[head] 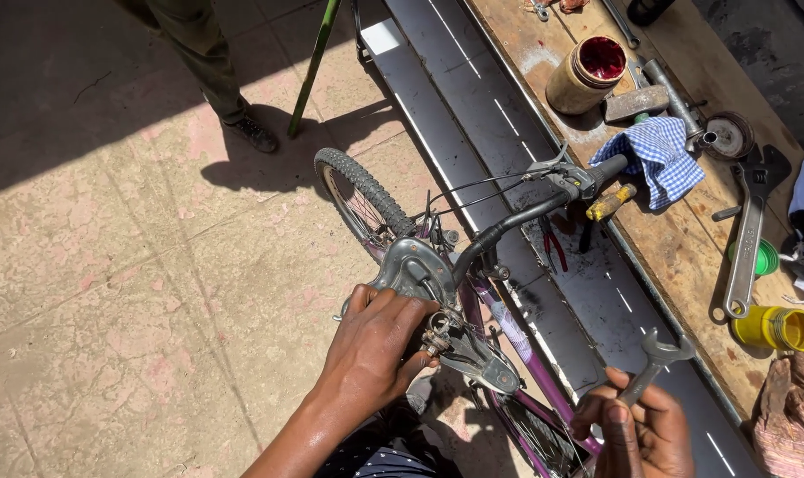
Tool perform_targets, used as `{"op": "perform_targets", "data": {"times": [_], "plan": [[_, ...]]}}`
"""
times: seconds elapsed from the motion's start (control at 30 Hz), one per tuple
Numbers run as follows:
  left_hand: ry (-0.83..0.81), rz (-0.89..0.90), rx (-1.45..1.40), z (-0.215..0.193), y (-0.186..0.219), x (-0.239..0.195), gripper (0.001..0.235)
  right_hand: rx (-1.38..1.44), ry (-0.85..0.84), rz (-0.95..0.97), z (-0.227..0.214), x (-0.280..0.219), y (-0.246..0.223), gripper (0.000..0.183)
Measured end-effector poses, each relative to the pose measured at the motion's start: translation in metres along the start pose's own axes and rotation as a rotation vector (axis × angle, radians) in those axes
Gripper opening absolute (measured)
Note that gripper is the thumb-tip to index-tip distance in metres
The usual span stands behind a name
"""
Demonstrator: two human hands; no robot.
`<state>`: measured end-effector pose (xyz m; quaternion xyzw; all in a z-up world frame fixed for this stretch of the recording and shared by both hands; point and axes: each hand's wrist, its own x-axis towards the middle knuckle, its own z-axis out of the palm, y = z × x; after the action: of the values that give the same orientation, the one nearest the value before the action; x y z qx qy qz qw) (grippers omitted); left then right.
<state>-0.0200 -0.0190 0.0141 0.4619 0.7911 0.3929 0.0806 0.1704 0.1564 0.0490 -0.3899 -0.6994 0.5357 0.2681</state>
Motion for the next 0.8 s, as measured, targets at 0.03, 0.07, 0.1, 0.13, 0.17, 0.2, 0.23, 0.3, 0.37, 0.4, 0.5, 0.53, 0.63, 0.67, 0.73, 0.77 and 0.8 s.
{"op": "perform_targets", "data": {"times": [0.03, 0.07, 0.1, 0.13, 0.17, 0.2, 0.23, 0.3, 0.37, 0.4, 0.5, 0.53, 0.63, 0.67, 0.73, 0.77, 0.8], "plan": [[-0.009, -0.062, 0.057, 0.007, -0.001, 0.001, 0.055, -0.009, 0.020, -0.015, -0.002, 0.000, -0.004, 0.042], [-0.019, -0.124, 0.114, 0.014, -0.002, 0.003, 0.065, -0.017, 0.041, -0.030, -0.004, -0.001, -0.009, 0.052], [-0.018, -0.129, 0.113, 0.014, 0.003, 0.005, 0.065, -0.020, 0.035, -0.029, 0.001, -0.008, -0.014, 0.052], [-0.054, -0.217, 0.139, 0.014, 0.008, 0.009, 0.064, -0.214, -0.012, -0.052, 0.006, -0.014, -0.019, 0.042], [-0.088, -0.297, 0.164, 0.014, 0.012, 0.015, 0.063, -0.406, -0.053, -0.080, 0.012, -0.019, -0.024, 0.034], [-0.084, -0.294, 0.164, 0.008, 0.016, 0.018, 0.063, -0.407, -0.051, -0.084, 0.015, -0.022, -0.013, 0.034], [-0.131, -0.328, 0.115, 0.003, 0.021, 0.020, 0.064, -0.548, -0.108, -0.138, 0.016, -0.026, -0.002, 0.031], [-0.178, -0.364, 0.064, -0.003, 0.026, 0.022, 0.066, -0.693, -0.169, -0.191, 0.019, -0.032, 0.010, 0.035], [-0.194, -0.324, 0.033, -0.006, 0.028, 0.022, 0.068, -0.722, -0.161, -0.214, 0.022, -0.036, 0.012, 0.035], [-0.191, -0.328, 0.032, -0.008, 0.028, 0.023, 0.068, -0.723, -0.165, -0.216, 0.020, -0.037, 0.010, 0.035], [-0.231, -0.344, 0.002, -0.012, 0.031, 0.023, 0.057, -0.544, -0.087, -0.203, 0.009, -0.035, 0.016, 0.040], [-0.210, -0.322, -0.004, -0.013, 0.031, 0.023, 0.055, -0.295, 0.002, -0.191, 0.004, -0.030, 0.028, 0.039], [-0.153, -0.264, -0.005, -0.012, 0.031, 0.024, 0.051, -0.288, 0.125, -0.349, 0.025, -0.031, 0.030, 0.027], [-0.119, -0.233, 0.004, -0.011, 0.031, 0.023, 0.049, -0.529, 0.154, -0.517, 0.037, -0.035, 0.024, 0.021], [-0.146, -0.263, -0.012, -0.009, 0.031, 0.021, 0.056, -0.678, -0.081, -0.455, 0.034, -0.019, 0.036, 0.034], [-0.169, -0.297, -0.019, -0.008, 0.029, 0.023, 0.062, -0.812, -0.319, -0.386, 0.035, -0.008, 0.043, 0.049], [-0.162, -0.294, -0.016, -0.005, 0.029, 0.025, 0.062, -0.810, -0.317, -0.394, 0.030, -0.010, 0.031, 0.049]]}}
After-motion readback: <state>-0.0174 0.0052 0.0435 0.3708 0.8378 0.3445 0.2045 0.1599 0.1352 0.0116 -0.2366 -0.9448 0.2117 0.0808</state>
